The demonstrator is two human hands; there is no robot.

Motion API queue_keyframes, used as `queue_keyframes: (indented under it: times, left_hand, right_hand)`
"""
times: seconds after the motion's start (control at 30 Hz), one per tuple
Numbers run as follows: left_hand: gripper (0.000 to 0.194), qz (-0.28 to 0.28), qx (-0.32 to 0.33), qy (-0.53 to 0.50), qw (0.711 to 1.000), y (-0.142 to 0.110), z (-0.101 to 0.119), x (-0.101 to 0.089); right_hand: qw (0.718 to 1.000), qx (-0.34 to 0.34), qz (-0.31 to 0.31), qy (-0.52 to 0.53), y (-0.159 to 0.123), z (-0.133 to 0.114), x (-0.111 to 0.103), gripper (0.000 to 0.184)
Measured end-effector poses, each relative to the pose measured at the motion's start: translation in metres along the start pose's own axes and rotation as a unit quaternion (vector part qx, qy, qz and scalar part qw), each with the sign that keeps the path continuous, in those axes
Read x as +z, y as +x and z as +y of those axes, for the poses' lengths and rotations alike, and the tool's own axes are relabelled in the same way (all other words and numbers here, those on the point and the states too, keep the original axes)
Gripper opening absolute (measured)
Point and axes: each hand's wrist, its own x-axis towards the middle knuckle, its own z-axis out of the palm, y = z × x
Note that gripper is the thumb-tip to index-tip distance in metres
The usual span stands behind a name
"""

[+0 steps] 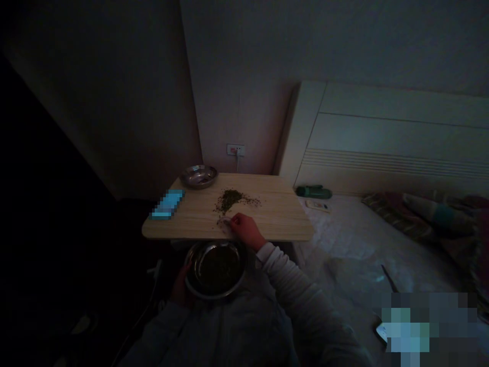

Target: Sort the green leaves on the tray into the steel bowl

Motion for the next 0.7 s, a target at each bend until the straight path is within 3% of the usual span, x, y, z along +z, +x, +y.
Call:
queue_keyframes:
  times: [0.7]
  left_hand:
    - [0.028,0.006,-0.003,-0.003,1.000,-0.003,0.001,0.002]
  right_hand:
    - [0.999,0.003,0.027,-0.016,0.001,0.019,-0.006,0.012]
